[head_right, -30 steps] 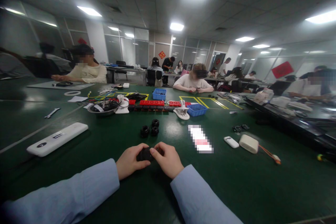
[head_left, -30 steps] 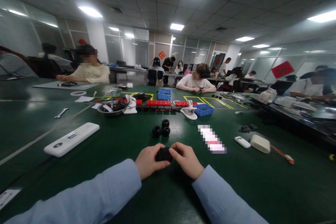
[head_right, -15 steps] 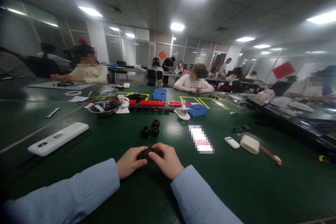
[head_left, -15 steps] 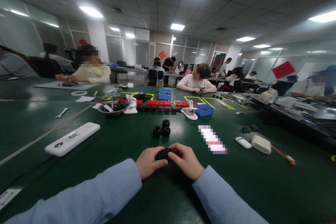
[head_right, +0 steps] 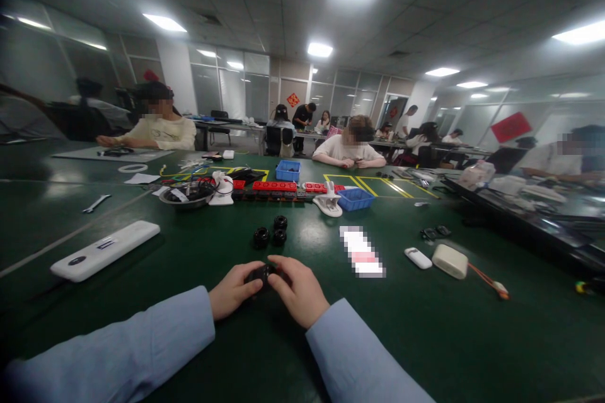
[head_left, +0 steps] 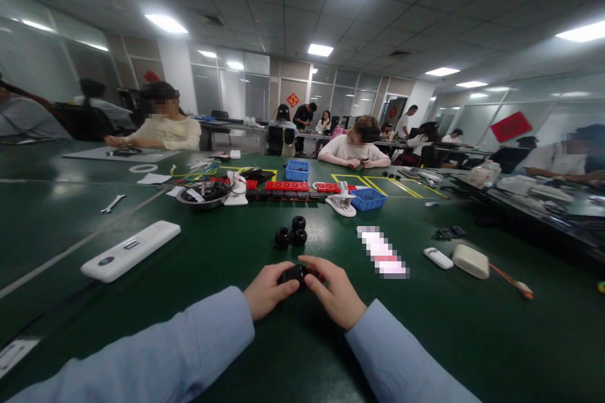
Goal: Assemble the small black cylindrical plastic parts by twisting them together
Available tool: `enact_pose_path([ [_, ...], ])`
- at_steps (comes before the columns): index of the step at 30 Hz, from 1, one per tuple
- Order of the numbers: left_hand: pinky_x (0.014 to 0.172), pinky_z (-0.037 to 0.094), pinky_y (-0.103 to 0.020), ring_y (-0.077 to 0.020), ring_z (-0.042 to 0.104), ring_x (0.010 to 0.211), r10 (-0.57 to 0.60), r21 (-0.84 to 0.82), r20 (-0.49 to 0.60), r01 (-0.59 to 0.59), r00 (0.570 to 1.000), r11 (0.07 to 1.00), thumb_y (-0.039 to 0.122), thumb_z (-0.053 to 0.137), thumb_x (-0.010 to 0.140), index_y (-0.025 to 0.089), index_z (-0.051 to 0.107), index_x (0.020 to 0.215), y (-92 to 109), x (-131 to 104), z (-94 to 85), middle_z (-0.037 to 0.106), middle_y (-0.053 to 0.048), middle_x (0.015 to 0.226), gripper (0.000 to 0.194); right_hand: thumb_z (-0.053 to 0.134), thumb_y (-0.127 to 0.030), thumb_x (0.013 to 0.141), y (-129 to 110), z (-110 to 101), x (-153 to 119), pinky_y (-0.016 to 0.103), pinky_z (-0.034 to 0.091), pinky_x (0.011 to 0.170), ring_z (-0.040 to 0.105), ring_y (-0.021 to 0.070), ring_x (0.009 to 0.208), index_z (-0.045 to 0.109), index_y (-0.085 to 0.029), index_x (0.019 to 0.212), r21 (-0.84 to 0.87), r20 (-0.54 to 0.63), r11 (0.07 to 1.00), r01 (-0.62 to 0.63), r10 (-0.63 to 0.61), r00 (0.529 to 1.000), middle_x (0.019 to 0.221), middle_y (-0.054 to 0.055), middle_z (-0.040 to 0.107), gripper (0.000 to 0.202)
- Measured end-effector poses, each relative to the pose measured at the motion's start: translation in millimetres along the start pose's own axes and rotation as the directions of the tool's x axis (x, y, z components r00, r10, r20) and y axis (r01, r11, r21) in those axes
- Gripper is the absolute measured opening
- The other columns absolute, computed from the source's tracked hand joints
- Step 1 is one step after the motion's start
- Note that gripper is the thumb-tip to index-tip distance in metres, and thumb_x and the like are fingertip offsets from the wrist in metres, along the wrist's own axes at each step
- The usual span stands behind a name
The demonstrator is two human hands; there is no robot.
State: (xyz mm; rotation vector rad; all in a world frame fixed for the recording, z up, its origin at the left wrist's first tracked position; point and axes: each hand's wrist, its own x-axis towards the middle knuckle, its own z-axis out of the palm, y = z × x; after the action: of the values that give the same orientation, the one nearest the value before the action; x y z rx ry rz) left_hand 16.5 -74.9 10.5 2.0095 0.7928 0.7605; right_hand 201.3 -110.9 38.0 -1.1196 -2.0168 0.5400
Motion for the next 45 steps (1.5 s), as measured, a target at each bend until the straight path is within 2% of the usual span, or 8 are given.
enact_pose_path([
  [4, 0.065, 0.04, -0.028, -0.0193, 0.055, 0.074, -0.03, 0.211, -0.108, 0.053, 0.994, 0.976, 0.059, 0.048, 0.076, 0.015, 0.058, 0.097, 10, -2, -0.5, 0.061, -0.005, 0.083, 0.05, 0.038, -0.038, 0.09, 4, 2, 2, 0.027, 0.041, 0.061, 0.053, 0.0142, 0.065, 0.06, -0.016, 0.089, 0.007, -0.052, 0.987, -0.158, 0.158, 0.986, 0.07, 0.002, 0.058, 0.031],
  [8, 0.066, 0.041, -0.029, -0.02, 0.057, 0.078, -0.102, 0.316, -0.126, 0.137, 0.987, 0.939, 0.048, 0.06, 0.071, 0.019, 0.057, 0.101, 20, -4, 0.6, 0.062, -0.003, 0.088, 0.042, 0.045, -0.04, 0.086, 4, 1, 3, 0.024, 0.037, 0.056, 0.05, 0.0121, 0.059, 0.059, -0.015, 0.07, -0.01, 0.02, 0.977, -0.212, 0.212, 0.977, 0.062, 0.0, 0.056, 0.033],
  [17, 0.068, 0.043, -0.03, -0.0205, 0.057, 0.077, -0.043, 0.186, -0.055, 0.053, 0.998, 0.981, 0.061, 0.053, 0.072, 0.016, 0.058, 0.101, 7, -3, -1.6, 0.063, -0.006, 0.088, 0.054, 0.055, -0.029, 0.081, -1, 0, 4, 0.024, 0.039, 0.056, 0.051, 0.0127, 0.062, 0.061, -0.014, 0.083, -0.003, 0.076, 0.989, -0.149, 0.149, 0.986, 0.07, 0.001, 0.059, 0.016],
  [25, 0.053, 0.041, -0.025, -0.0131, 0.05, 0.059, -0.046, -0.108, 0.058, 0.052, 0.997, 0.993, 0.078, 0.036, 0.069, 0.009, 0.057, 0.101, -6, 2, 1.2, 0.057, -0.005, 0.077, 0.079, 0.06, -0.028, 0.079, 5, -2, 3, 0.028, 0.045, 0.065, 0.056, 0.0159, 0.073, 0.061, -0.019, 0.107, 0.028, 0.082, 1.0, -0.001, -0.001, 0.997, 0.084, 0.005, 0.062, 0.03],
  [33, 0.057, 0.043, -0.026, -0.0139, 0.052, 0.063, -0.088, -0.112, -0.019, 0.086, 0.996, 0.99, 0.064, 0.047, 0.076, 0.01, 0.057, 0.099, -2, 3, 0.0, 0.056, -0.005, 0.08, 0.059, 0.051, -0.036, 0.084, 6, 0, 3, 0.028, 0.044, 0.065, 0.053, 0.0154, 0.074, 0.054, -0.019, 0.118, 0.081, 0.065, 0.996, -0.031, 0.025, 0.998, 0.093, 0.006, 0.057, 0.038],
  [37, 0.068, 0.043, -0.029, -0.0187, 0.055, 0.077, -0.069, 0.027, -0.113, 0.073, 0.991, 0.997, 0.05, 0.056, 0.075, 0.014, 0.057, 0.099, 6, 1, -1.0, 0.06, -0.005, 0.086, 0.044, 0.042, -0.04, 0.087, 6, 0, 4, 0.029, 0.043, 0.066, 0.054, 0.0158, 0.073, 0.059, -0.014, 0.097, 0.108, -0.006, 0.984, -0.142, 0.144, 0.99, 0.08, 0.005, 0.06, 0.033],
  [41, 0.074, 0.043, -0.031, -0.0202, 0.056, 0.083, -0.11, 0.091, -0.14, 0.124, 0.984, 0.988, 0.036, 0.065, 0.068, 0.016, 0.057, 0.101, 12, -1, -0.4, 0.062, -0.004, 0.093, 0.039, 0.037, -0.045, 0.089, 5, 0, 4, 0.025, 0.038, 0.057, 0.05, 0.0131, 0.059, 0.056, -0.015, 0.065, 0.051, 0.05, 0.977, -0.207, 0.205, 0.978, 0.059, 0.0, 0.053, 0.043],
  [45, 0.077, 0.043, -0.031, -0.0209, 0.056, 0.087, -0.095, 0.131, -0.143, 0.114, 0.985, 0.985, 0.033, 0.069, 0.064, 0.018, 0.058, 0.102, 14, -2, 1.0, 0.062, -0.004, 0.095, 0.042, 0.043, -0.042, 0.087, 4, 1, 4, 0.024, 0.036, 0.055, 0.05, 0.0124, 0.058, 0.058, -0.014, 0.07, 0.032, 0.091, 0.971, -0.239, 0.235, 0.968, 0.059, 0.0, 0.054, 0.036],
])
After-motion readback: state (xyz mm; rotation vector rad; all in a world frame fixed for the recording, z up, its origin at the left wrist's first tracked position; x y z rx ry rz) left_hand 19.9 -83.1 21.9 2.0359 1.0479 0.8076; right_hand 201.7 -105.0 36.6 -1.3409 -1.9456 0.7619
